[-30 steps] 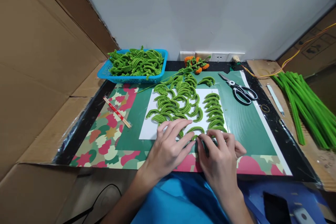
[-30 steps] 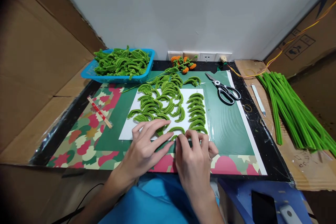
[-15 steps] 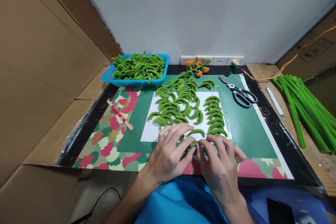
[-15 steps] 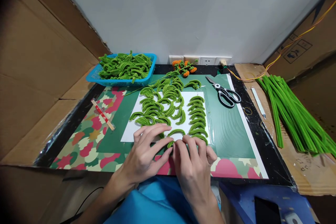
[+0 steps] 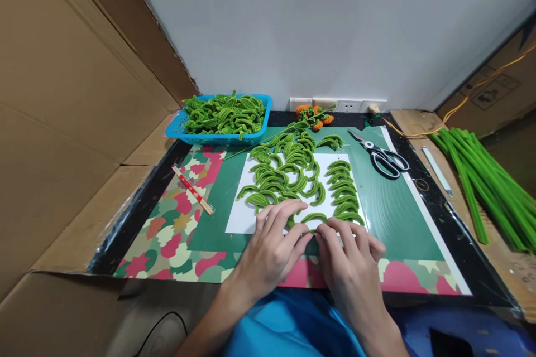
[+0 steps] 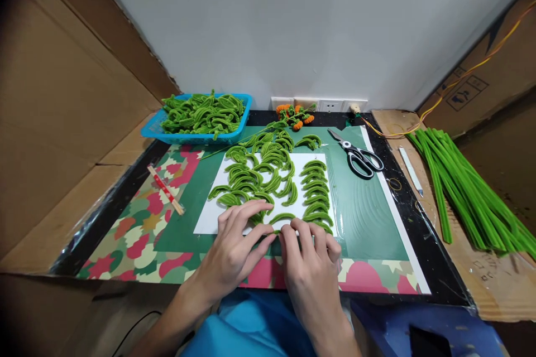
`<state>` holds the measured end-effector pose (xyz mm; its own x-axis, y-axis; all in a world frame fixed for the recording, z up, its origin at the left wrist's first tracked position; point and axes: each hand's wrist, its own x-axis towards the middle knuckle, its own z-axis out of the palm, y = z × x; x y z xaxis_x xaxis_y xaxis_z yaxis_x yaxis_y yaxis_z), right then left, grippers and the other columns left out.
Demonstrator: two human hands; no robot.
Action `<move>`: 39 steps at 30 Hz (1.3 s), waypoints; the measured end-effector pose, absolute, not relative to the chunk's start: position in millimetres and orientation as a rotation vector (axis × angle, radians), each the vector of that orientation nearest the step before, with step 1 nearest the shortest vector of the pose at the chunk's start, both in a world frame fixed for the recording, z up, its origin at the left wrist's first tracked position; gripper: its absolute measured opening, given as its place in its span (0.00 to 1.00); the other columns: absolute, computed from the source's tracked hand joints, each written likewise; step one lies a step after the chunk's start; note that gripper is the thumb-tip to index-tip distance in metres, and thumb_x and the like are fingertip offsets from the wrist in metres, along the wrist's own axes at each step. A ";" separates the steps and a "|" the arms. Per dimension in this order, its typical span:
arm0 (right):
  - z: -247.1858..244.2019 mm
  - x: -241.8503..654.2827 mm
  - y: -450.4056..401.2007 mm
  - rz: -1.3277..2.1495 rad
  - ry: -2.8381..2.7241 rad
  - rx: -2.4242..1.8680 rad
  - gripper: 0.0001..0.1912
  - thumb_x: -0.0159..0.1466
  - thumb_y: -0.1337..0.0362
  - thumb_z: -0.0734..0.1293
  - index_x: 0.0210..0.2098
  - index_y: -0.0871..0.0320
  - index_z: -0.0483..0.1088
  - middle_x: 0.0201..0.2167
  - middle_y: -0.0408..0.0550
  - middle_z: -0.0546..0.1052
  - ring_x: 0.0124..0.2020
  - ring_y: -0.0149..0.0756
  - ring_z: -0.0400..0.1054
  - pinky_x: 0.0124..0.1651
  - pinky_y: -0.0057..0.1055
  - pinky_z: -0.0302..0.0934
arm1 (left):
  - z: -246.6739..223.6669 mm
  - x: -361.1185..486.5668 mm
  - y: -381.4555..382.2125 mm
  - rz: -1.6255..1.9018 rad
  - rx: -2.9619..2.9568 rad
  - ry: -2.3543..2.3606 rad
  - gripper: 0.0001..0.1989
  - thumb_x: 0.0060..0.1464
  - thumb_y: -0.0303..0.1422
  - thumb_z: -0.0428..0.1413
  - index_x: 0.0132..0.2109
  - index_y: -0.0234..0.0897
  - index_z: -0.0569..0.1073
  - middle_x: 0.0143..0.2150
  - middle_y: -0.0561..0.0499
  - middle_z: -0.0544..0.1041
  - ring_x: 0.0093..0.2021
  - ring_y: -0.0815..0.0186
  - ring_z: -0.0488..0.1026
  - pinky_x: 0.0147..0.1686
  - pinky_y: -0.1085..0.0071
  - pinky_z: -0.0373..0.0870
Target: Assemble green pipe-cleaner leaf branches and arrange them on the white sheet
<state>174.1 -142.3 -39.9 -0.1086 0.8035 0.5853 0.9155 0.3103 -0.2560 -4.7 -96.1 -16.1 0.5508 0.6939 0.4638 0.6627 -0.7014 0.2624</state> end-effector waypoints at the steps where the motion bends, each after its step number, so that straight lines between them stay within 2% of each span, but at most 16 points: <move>1: -40.2 175.4 -142.4 -0.224 -1.947 -1.512 0.12 0.81 0.65 0.60 0.51 0.59 0.75 0.48 0.53 0.83 0.49 0.47 0.70 0.52 0.43 0.53 | -16.4 -5.0 -96.3 0.856 2.714 1.187 0.03 0.72 0.26 0.57 0.48 0.36 0.75 0.64 0.39 0.75 0.68 0.53 0.70 0.65 0.55 0.61; 5: -41.7 182.5 -143.4 -0.212 -1.967 -1.438 0.15 0.82 0.65 0.56 0.50 0.60 0.75 0.47 0.54 0.83 0.48 0.45 0.71 0.51 0.42 0.53 | -18.8 -5.0 -97.8 0.909 2.721 1.158 0.03 0.72 0.26 0.57 0.48 0.36 0.76 0.61 0.40 0.76 0.67 0.55 0.72 0.65 0.56 0.61; 10: -41.2 191.5 -143.6 -0.241 -2.026 -1.359 0.14 0.81 0.69 0.57 0.50 0.60 0.74 0.47 0.53 0.83 0.47 0.43 0.72 0.50 0.41 0.52 | -22.6 -3.8 -98.4 0.938 2.791 1.154 0.03 0.71 0.25 0.59 0.49 0.36 0.76 0.59 0.39 0.76 0.66 0.54 0.72 0.66 0.55 0.61; 17: -35.6 193.7 -141.0 -0.195 -1.998 -1.373 0.08 0.79 0.66 0.65 0.52 0.61 0.74 0.47 0.55 0.82 0.48 0.47 0.71 0.52 0.42 0.56 | -19.3 -4.0 -95.8 0.929 2.779 1.176 0.03 0.71 0.27 0.59 0.50 0.36 0.76 0.62 0.38 0.74 0.66 0.52 0.72 0.64 0.54 0.63; 25: -38.9 196.5 -142.6 -0.171 -2.015 -1.303 0.08 0.77 0.71 0.65 0.52 0.60 0.75 0.47 0.53 0.83 0.47 0.45 0.71 0.52 0.42 0.56 | -17.7 -2.6 -95.8 0.863 2.821 1.171 0.05 0.71 0.25 0.58 0.51 0.37 0.77 0.62 0.37 0.74 0.65 0.52 0.73 0.62 0.54 0.64; 28: -34.9 196.3 -144.0 -0.150 -1.984 -1.293 0.07 0.76 0.69 0.67 0.51 0.59 0.76 0.48 0.52 0.83 0.48 0.46 0.71 0.52 0.43 0.57 | -17.0 -2.7 -95.9 0.851 2.798 1.174 0.05 0.71 0.25 0.58 0.50 0.37 0.76 0.63 0.38 0.74 0.65 0.51 0.72 0.63 0.53 0.63; 33: -30.9 194.6 -144.6 -0.120 -1.946 -1.308 0.12 0.75 0.65 0.69 0.56 0.62 0.76 0.48 0.55 0.83 0.49 0.48 0.71 0.53 0.44 0.58 | -18.1 -2.4 -95.9 0.867 2.800 1.169 0.04 0.70 0.26 0.59 0.50 0.36 0.76 0.63 0.37 0.73 0.66 0.50 0.71 0.63 0.53 0.64; 39: -35.7 190.3 -139.4 -0.123 -1.957 -1.324 0.05 0.76 0.70 0.68 0.50 0.59 0.76 0.46 0.50 0.84 0.48 0.44 0.71 0.51 0.42 0.55 | -17.1 0.0 -94.6 0.841 2.838 1.158 0.05 0.69 0.25 0.58 0.49 0.35 0.77 0.63 0.37 0.75 0.65 0.50 0.72 0.63 0.54 0.66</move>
